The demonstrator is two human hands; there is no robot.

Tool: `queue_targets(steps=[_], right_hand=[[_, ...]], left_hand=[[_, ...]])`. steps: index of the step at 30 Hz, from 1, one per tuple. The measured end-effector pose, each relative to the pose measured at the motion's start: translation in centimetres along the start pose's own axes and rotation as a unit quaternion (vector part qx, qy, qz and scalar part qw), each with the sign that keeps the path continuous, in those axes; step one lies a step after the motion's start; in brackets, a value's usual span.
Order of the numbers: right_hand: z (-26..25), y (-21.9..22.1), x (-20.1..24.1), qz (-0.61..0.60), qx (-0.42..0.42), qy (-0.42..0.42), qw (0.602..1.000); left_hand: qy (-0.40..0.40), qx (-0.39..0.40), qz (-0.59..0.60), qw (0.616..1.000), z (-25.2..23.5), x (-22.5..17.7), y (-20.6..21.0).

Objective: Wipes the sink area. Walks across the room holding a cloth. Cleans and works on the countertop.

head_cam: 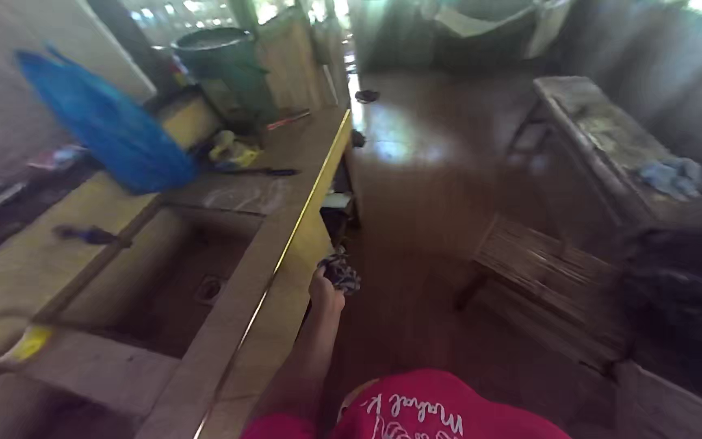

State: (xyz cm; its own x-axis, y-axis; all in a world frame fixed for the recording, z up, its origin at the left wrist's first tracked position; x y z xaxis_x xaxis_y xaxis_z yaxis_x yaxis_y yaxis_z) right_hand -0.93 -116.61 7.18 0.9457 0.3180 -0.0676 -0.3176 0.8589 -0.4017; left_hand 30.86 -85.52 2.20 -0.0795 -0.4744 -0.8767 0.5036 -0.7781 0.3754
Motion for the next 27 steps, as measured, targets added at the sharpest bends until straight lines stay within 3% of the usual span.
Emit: queue_targets(steps=[1, 2, 3, 4, 5, 7, 10, 13, 18, 23, 27], right_hand=[[-4.5, -1.2, 0.4, 0.042, -0.003, -0.012, 0.999], [-11.7, -2.0, 0.6, 0.088, -0.016, -0.086, 0.992], [-21.0, -3.1, 0.8, 0.071, -0.139, -0.233, 0.960], [-29.6, -4.5, 1.9, 0.106, -0.150, -0.274, 0.944], [-35.8, -6.2, 3.5, 0.137, -0.096, -0.219, 0.961], [-39.3, -9.7, 8.1, 0.036, -0.025, -0.067, 0.997], [-38.8, -13.5, 16.9, -0.057, -0.074, -0.082, 0.992], [-35.8, -12.6, 26.2, -0.087, -0.057, -0.132, 0.986], [-28.9, -10.0, 41.3, -0.060, -0.044, -0.206, 0.976], [-15.5, -9.5, 57.4, 0.008, -0.020, -0.386, 0.922], [-1.3, -5.9, 66.5, 0.017, 0.138, -0.489, 0.861]], left_hand=[[0.012, -0.009, 0.015, 1.000, -0.4, -1.2, 0.9], [0.030, -0.020, 0.032, 0.999, -0.9, -2.6, 1.7], [0.056, -0.028, 0.051, 0.997, -1.5, -4.2, 2.2], [0.085, -0.034, 0.068, 0.993, -2.2, -5.8, 2.6], [0.115, -0.037, 0.074, 0.990, -2.7, -7.4, 2.7], [0.180, -0.035, 0.072, 0.980, -3.7, -11.0, 2.4], [0.278, -0.070, 0.021, 0.958, -5.3, -16.3, 1.3], [0.366, -0.063, -0.041, 0.928, -8.0, -20.5, -0.2], [0.390, -0.120, -0.088, 0.909, -15.4, -24.2, -3.7], [0.388, -0.133, -0.139, 0.901, -20.1, -27.0, -3.0], [0.373, -0.083, -0.180, 0.906, -22.8, -26.5, 0.3]])
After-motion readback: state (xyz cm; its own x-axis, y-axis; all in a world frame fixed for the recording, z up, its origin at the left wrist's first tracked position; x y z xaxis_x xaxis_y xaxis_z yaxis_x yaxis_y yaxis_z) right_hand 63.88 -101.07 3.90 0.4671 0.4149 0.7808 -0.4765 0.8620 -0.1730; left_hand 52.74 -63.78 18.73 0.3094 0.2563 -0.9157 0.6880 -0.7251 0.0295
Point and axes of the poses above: each hand's wrist, its own z-axis away from the middle knuckle, its own y-axis out of the palm, x = y × z, the point moved 8 cm from there along -z, towards the middle knuckle, and after that the axes turned 14 degrees about y, right-handed, at the moved point
